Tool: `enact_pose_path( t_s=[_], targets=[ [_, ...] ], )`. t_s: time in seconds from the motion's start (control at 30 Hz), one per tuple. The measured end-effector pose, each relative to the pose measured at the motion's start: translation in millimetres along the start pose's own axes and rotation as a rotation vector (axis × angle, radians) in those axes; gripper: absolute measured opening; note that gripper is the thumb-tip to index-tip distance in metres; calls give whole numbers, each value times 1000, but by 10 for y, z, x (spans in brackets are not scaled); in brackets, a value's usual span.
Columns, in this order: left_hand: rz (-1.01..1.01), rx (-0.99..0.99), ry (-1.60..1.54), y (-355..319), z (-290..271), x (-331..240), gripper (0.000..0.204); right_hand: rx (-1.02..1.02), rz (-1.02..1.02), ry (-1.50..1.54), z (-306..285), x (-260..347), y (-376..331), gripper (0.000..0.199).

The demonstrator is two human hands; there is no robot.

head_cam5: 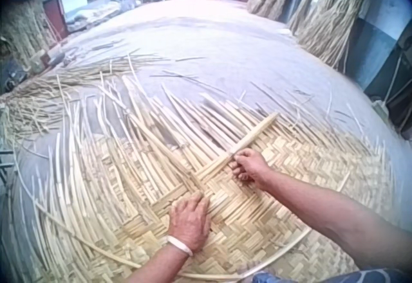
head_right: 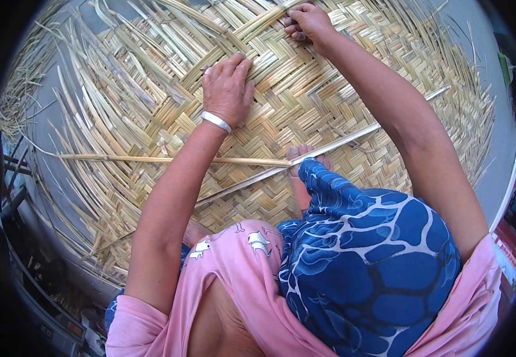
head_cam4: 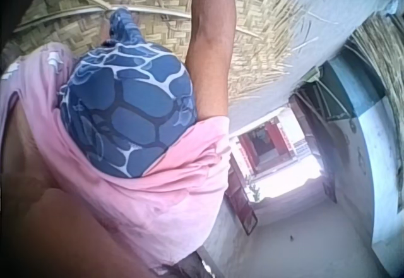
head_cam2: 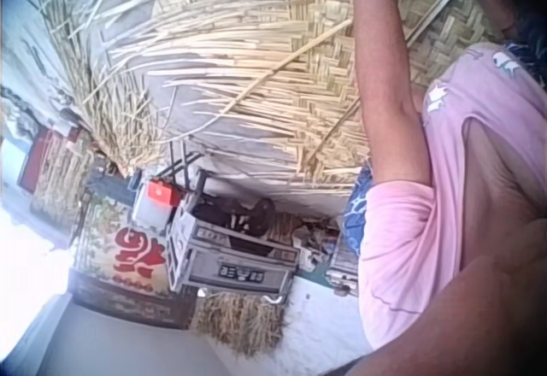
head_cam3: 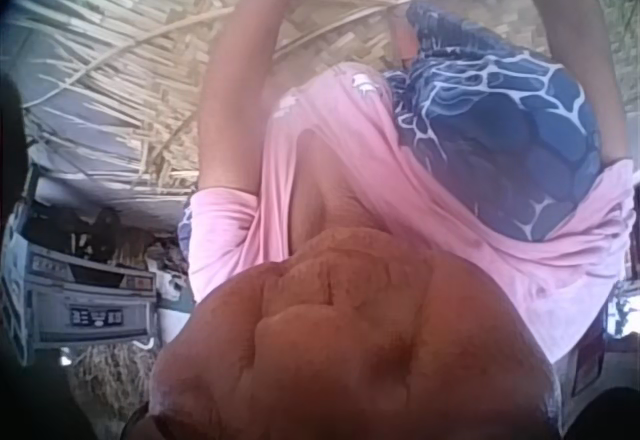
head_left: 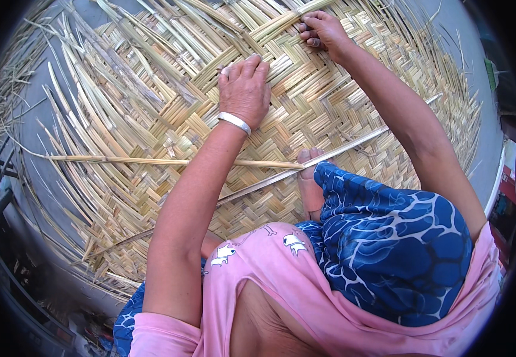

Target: The person weaves a large circular basket using dried palm leaves. They sit on the floor and interlace the leaves by hand, pulling them through the existing weave to expand the basket's diameter.

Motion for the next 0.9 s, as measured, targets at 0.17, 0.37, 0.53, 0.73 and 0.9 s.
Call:
enact_pose_path(
  t_s=[0.17,0.37,0.53,0.73,0.9],
  targets=[
    [40,-73,-2,-39,-21,-13,40,-5,12,5,-6,1,20,11],
    [65,-119,-2,-78,-27,-10,41,-33,-4,-17,3,30,2,10],
    [98,-135,-17,-121,-12,48,42,-57,6,-40,-8,25,24,8],
    [124,-116,-25,-92,-45,74,42,-75,7,-25,-20,33,30,10],
    [130,-163,-20,-120,-20,75,43,-54,39,5,-12,43,-1,11]
  ],
)
Point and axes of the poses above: each hand's wrist, its own y-axis towards the middle knuckle, its own z-axis out of the palm, x = y × z, the point moved 8 cm from there along y, towards the middle knuckle, and after that the axes turned 12 degrees about -x, right-handed, at the moved point
